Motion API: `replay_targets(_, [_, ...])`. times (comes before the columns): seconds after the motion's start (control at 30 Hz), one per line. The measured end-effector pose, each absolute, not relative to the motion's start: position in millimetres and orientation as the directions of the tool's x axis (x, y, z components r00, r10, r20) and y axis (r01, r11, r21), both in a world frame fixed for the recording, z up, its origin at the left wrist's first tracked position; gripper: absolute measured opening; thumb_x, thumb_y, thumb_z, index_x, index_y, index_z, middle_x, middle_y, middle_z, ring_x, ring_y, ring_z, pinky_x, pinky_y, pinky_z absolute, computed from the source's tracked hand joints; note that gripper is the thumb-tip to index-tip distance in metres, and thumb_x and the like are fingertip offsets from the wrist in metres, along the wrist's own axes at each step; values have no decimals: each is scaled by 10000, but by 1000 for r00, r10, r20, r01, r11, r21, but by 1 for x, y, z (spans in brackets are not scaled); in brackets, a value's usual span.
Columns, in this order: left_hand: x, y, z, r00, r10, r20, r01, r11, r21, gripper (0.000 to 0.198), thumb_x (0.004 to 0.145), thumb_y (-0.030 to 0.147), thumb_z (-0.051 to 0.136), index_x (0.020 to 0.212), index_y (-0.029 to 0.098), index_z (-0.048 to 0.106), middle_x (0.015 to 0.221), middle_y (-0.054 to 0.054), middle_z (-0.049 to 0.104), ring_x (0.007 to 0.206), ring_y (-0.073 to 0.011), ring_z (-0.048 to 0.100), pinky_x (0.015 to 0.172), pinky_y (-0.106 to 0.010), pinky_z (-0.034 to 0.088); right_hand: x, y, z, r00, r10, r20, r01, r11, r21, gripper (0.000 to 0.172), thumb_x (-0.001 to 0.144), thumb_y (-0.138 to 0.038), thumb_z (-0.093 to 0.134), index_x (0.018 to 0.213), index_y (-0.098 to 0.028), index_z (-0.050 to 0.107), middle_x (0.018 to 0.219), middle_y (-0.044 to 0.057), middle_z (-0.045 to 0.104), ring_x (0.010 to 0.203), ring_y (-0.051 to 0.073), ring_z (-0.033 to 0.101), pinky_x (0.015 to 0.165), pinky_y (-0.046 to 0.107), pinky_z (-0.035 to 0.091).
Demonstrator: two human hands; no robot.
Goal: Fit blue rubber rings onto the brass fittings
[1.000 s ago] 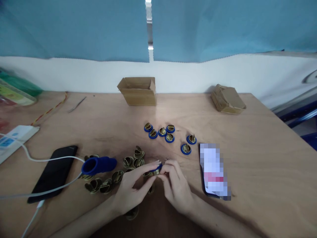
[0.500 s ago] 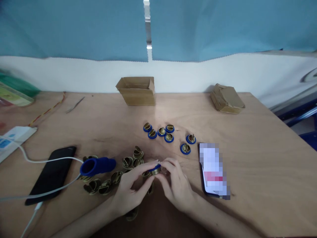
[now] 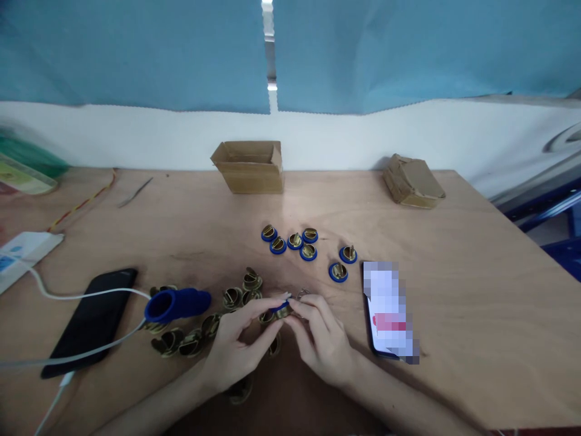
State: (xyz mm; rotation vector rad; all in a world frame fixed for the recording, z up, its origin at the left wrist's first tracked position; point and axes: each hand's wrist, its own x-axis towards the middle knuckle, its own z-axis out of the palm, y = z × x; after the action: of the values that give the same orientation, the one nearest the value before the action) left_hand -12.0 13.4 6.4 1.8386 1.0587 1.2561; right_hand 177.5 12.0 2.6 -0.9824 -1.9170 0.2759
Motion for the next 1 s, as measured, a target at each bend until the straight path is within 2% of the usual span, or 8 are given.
replay_targets(0.23, [-11,15,9,194,898,396,268,-437,859,317,861,75,710,1127,248,707,1057,-20,827,842,-151,803,822,-221,654,178,9,-7,-248,769,589,563,609,-559,344,972,-86,581,1300,-186,603,1049,120,698,952,231,724,818,337,649])
replay_targets(0.43, [-11,14,11,198,902,383,278,-427,861,261,860,91,715,1073,242,726,1011,-24,831,900,-181,807,822,-236,651,178,10,-7,-269,776,571,561,608,-562,338,976,-80,545,1288,-203,582,1039,110,687,927,230,716,799,338,646])
replay_targets(0.57, [-12,15,9,224,892,392,267,-443,856,242,877,93,695,1064,240,740,1070,-49,824,975,-209,794,868,-295,646,179,12,-8,-284,772,569,542,618,-569,333,971,-73,520,1272,-212,558,1004,96,675,892,229,707,765,343,642])
replay_targets(0.73, [-12,18,6,262,856,447,247,-507,826,285,874,60,695,1080,254,729,1054,-28,828,936,-192,786,875,-328,621,179,15,-8,-318,758,570,530,640,-556,337,960,-59,484,1261,-209,509,991,96,650,895,237,686,753,356,633])
replay_targets(0.87, [-11,18,5,259,850,458,229,-515,826,308,878,42,692,1099,255,722,1085,-33,822,1002,-201,778,921,-345,604,178,17,-9,-324,755,570,503,648,-572,312,948,-51,484,1216,-211,498,974,82,626,856,226,664,719,345,622])
replay_targets(1.0, [-12,18,7,237,833,500,192,-545,816,311,883,24,671,1096,246,715,1100,-40,817,1085,-203,764,984,-341,600,179,17,-7,-328,748,577,492,657,-571,260,948,-60,519,1160,-212,531,994,84,626,890,225,662,759,349,621])
